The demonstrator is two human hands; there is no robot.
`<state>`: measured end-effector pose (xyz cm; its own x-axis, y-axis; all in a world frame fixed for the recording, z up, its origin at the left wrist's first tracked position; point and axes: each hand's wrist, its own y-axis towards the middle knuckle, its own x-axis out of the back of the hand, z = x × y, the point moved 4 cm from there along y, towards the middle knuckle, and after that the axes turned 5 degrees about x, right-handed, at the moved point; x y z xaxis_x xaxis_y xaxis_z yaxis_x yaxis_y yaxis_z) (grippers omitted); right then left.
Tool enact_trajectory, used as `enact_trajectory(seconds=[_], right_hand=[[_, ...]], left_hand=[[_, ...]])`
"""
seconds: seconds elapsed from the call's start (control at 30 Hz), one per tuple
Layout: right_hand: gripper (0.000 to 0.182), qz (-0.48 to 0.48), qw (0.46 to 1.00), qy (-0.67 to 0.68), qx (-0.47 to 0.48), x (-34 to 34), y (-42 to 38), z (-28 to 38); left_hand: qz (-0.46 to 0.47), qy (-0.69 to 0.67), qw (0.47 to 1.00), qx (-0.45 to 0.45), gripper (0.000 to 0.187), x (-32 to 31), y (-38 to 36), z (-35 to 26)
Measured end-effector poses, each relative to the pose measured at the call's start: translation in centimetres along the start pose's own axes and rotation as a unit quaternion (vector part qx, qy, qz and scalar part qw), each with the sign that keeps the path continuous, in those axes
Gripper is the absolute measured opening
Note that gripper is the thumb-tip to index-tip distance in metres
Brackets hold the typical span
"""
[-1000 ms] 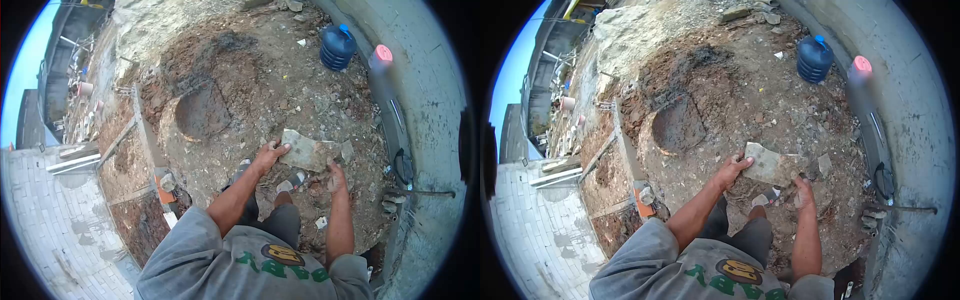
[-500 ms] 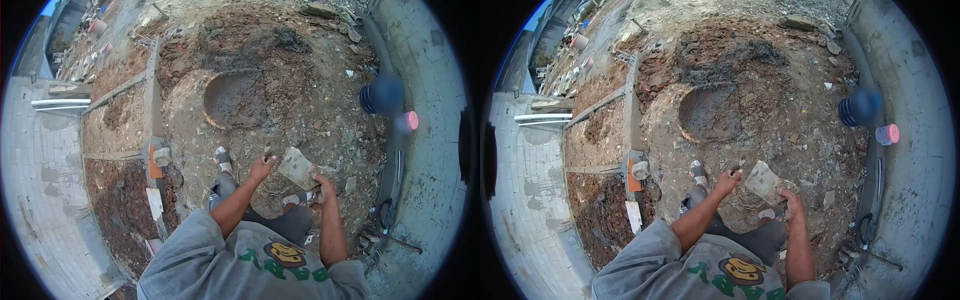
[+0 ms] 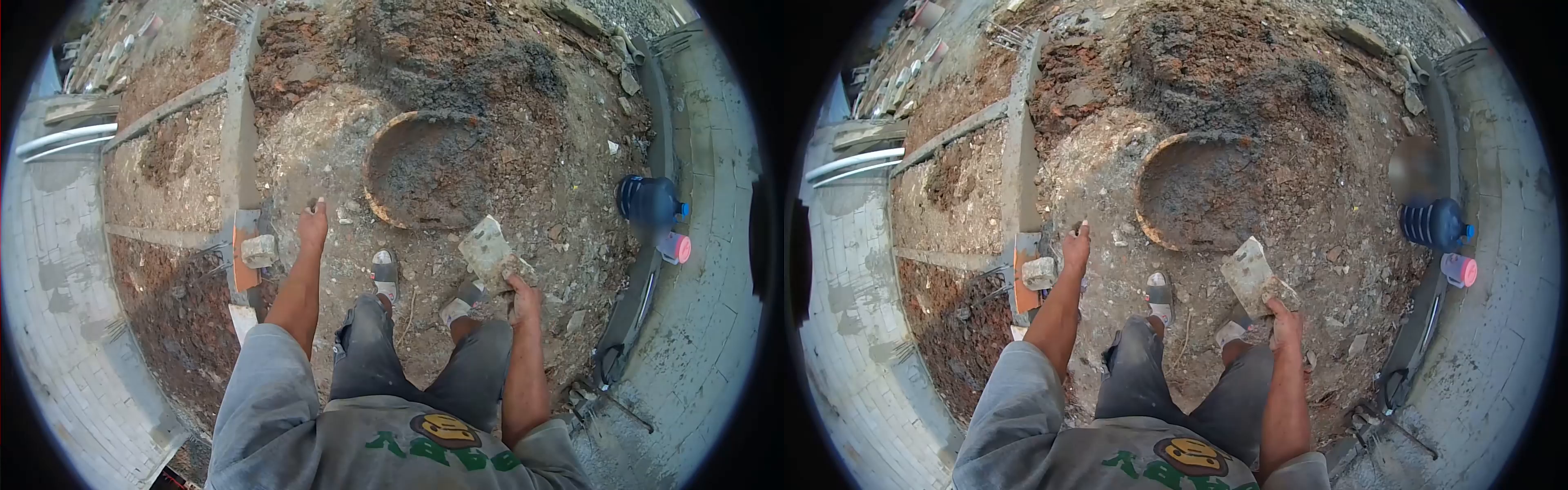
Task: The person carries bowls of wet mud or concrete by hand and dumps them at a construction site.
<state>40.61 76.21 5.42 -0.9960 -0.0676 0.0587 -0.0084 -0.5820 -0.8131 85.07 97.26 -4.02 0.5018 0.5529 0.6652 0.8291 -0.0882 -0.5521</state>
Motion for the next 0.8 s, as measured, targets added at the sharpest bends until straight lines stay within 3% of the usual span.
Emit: enact_trajectory(seconds=[0.07,0.13,0.17,0.23,0.27,0.33,0.37,0.43,0.47,0.5,0.6,0.73,0.8], right_hand=[[0.033,0.019,0.999,-0.017,0.027,-4.4,1.6,-0.1],[0.040,0.073,0.976,-0.146,0.144,-7.0,4.7,-1.4],[0.040,0.068,0.977,-0.148,0.139,-7.5,6.8,-2.8],[0.044,0.025,0.917,-0.382,0.114,-8.8,11.5,-5.6],[0.044,0.017,0.918,-0.377,0.119,-10.3,13.7,-5.3],[0.045,0.108,0.857,-0.496,0.089,-11.9,15.5,-5.8],[0.045,0.098,0.855,-0.501,0.091,-12.2,16.5,-6.3],[0.044,0.121,0.834,-0.507,0.178,-13.7,18.8,-6.5],[0.046,0.111,0.825,-0.523,0.184,-14.2,20.9,-7.5],[0.046,0.104,0.828,-0.517,0.190,-14.3,22.8,-8.1],[0.047,0.129,0.803,-0.549,0.195,-16.3,25.2,-7.5],[0.048,0.108,0.785,-0.554,0.255,-17.7,24.3,-3.8],[0.050,0.084,0.790,-0.542,0.273,-18.1,22.4,-1.3]], left_hand=[[-0.015,0.009,1.000,-0.013,0.048,-0.5,1.7,-1.3],[-0.014,0.007,0.999,-0.047,0.049,-2.4,2.5,-2.8],[-0.007,0.008,0.997,-0.070,0.049,-3.8,2.5,-2.9],[-0.012,0.010,0.997,-0.079,0.050,-7.6,4.5,-1.2],[-0.010,-0.020,0.997,-0.072,0.051,-9.7,5.8,-0.4],[0.013,-0.016,0.999,-0.032,0.057,-13.5,8.2,3.1],[0.022,-0.023,0.999,-0.033,0.057,-15.1,8.1,3.4],[0.098,-0.176,0.971,0.127,0.075,-17.9,8.2,4.5],[0.165,-0.218,0.956,0.108,0.084,-19.5,9.8,5.8],[0.170,-0.217,0.956,0.098,0.084,-21.1,11.6,6.8],[0.104,-0.137,0.984,0.043,0.084,-21.7,11.6,5.8],[0.111,-0.157,0.981,0.029,0.085,-21.0,14.0,5.3],[0.137,-0.164,0.976,-0.034,0.081,-19.8,12.7,2.7]])
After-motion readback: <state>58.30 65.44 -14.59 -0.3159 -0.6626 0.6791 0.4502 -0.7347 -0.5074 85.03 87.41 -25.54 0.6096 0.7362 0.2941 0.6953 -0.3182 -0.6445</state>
